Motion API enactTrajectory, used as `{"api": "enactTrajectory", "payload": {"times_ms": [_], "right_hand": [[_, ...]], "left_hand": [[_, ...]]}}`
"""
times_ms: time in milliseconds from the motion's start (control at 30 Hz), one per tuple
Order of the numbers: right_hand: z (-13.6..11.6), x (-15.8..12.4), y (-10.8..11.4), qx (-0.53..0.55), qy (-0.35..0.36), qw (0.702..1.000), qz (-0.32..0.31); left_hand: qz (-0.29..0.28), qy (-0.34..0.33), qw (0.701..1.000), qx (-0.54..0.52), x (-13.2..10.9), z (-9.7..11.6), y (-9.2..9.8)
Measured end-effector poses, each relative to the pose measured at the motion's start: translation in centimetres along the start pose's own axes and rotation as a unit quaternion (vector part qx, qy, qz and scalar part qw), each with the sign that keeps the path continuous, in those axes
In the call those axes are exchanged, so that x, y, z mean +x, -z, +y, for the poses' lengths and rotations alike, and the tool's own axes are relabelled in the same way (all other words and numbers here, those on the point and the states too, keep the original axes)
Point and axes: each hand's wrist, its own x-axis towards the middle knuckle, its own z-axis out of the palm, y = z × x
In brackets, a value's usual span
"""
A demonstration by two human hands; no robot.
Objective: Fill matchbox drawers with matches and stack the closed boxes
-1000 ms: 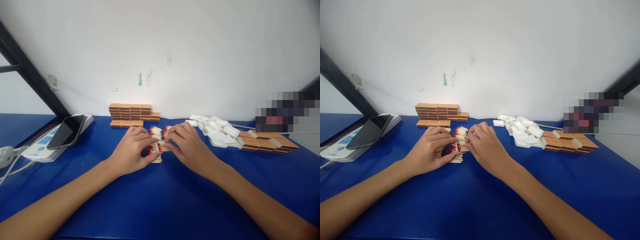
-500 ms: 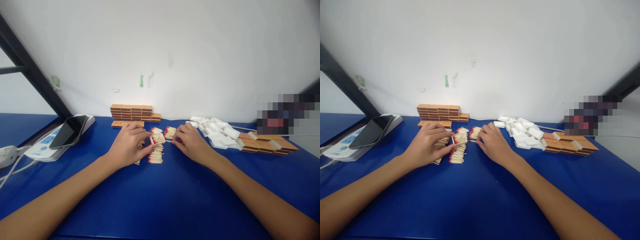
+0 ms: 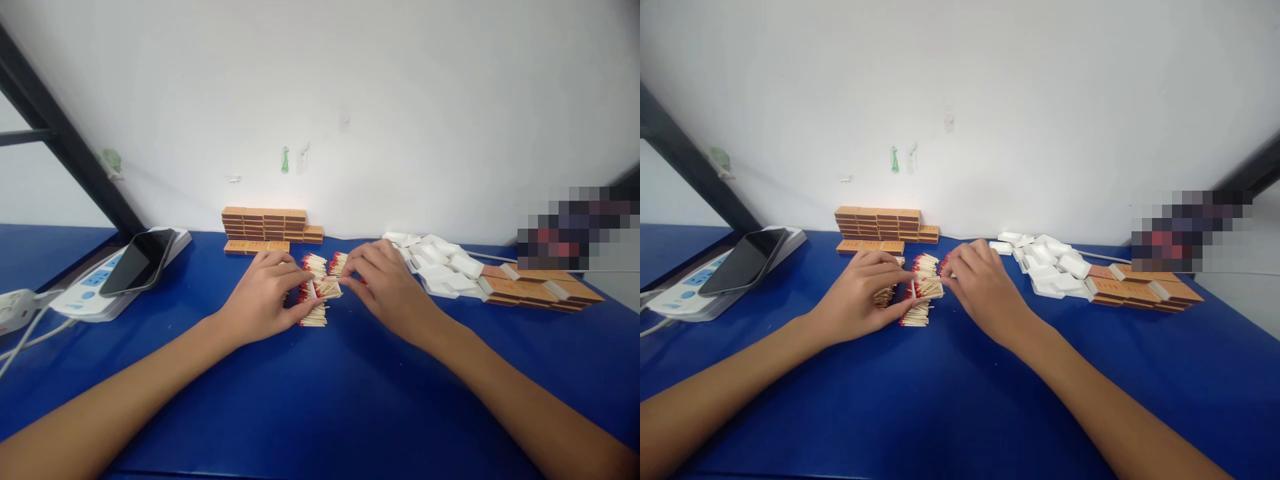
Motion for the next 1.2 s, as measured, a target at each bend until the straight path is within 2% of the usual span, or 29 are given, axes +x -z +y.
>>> {"api": "enactTrajectory", "payload": {"times_ms": [133, 300, 467, 700, 900, 1067, 1200], "right_hand": [[-0.9, 0.1, -0.2, 0.016, 0.005, 1.0, -0.019], [1.2, -0.2, -0.5, 0.022, -0.029, 0.999, 0.0], [3.2, -0.9, -1.9, -0.005, -0.046, 0.997, -0.062], [3.2, -0.8, -2.4, -0.022, -0.049, 0.994, -0.094], [3.3, -0.9, -1.3, -0.024, -0.03, 0.991, -0.127], [2.3, -1.0, 1.1, 0.038, -0.042, 0.991, -0.117], [1.0, -0.7, 1.5, 0.072, -0.036, 0.993, -0.092]], "left_hand": [[-0.004, 0.0, 1.0, -0.025, 0.0, 0.5, -0.1], [0.002, 0.008, 1.0, -0.012, 0.2, 0.1, -0.1], [-0.01, 0.016, 1.0, 0.005, 0.2, -0.7, 0.0], [-0.013, 0.018, 1.0, 0.013, 0.3, -0.7, 0.3], [-0.021, 0.022, 0.999, 0.025, 0.4, -0.7, 0.3], [-0.028, 0.018, 0.999, 0.035, 0.2, -0.8, 0.1], [-0.015, 0.013, 1.0, 0.007, 0.0, -0.4, -0.2]]}}
